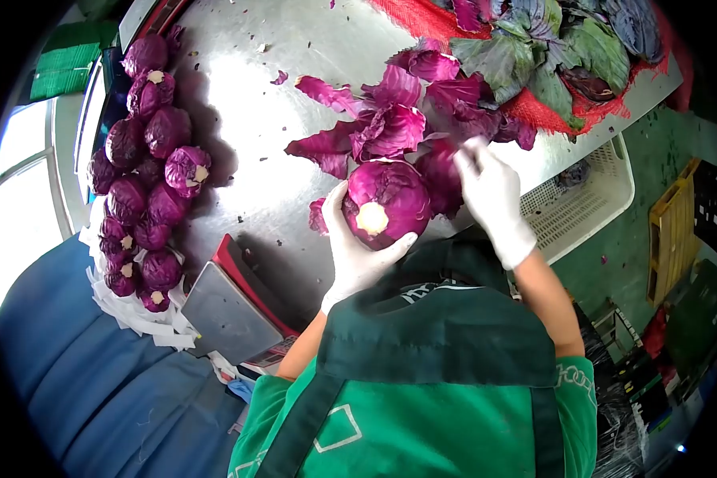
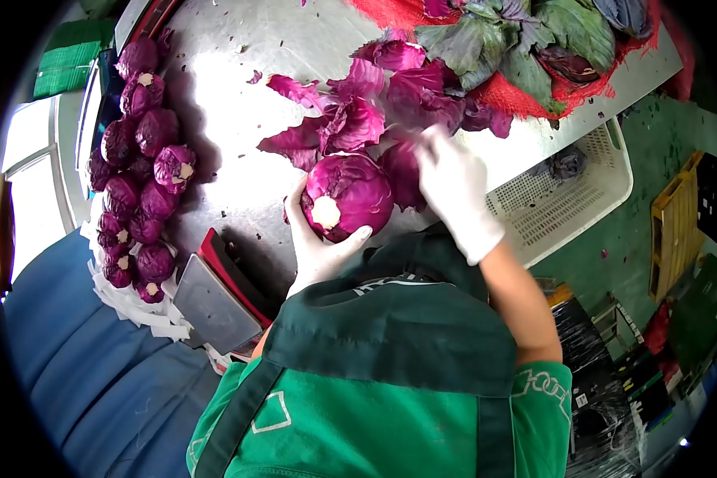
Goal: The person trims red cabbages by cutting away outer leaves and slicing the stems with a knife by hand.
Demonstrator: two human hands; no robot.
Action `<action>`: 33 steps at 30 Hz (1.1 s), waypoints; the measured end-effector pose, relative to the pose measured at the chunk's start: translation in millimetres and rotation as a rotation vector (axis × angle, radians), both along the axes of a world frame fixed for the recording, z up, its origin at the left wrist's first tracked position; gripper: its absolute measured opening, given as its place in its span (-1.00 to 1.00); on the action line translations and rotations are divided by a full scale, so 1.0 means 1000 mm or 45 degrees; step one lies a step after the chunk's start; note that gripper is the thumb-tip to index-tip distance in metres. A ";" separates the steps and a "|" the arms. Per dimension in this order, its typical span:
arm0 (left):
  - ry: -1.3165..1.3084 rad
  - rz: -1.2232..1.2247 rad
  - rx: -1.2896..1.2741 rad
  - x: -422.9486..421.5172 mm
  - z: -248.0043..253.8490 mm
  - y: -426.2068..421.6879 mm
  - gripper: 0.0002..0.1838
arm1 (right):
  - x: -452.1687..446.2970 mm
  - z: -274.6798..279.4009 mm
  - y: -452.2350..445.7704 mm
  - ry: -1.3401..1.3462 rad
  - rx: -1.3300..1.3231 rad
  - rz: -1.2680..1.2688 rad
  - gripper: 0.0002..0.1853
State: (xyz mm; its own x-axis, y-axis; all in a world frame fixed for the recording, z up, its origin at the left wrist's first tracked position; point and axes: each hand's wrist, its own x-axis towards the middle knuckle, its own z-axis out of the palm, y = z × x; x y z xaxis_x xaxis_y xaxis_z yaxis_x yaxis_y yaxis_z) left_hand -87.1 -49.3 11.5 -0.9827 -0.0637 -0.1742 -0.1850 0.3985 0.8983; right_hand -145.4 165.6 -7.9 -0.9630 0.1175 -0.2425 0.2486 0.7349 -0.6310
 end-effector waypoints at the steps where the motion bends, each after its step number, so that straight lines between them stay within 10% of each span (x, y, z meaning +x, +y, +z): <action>1: -0.035 0.001 0.040 0.003 0.002 -0.003 0.19 | -0.014 -0.012 0.016 -0.040 -0.025 -0.143 -0.62; 5: 0.088 -0.112 0.018 0.020 -0.010 -0.017 0.20 | -0.031 0.014 0.013 0.053 -0.378 0.031 -0.17; 14: -0.160 -0.112 -0.021 0.018 0.018 -0.014 0.25 | -0.027 0.053 -0.035 -0.455 -0.229 0.748 -0.36; 22: 0.056 -0.256 -0.406 0.019 0.021 -0.006 0.15 | -0.010 0.051 -0.032 0.070 0.209 1.130 -0.74; 33: -0.202 0.172 0.638 0.028 0.015 -0.044 0.09 | -0.066 -0.012 0.023 0.488 0.227 0.303 -0.78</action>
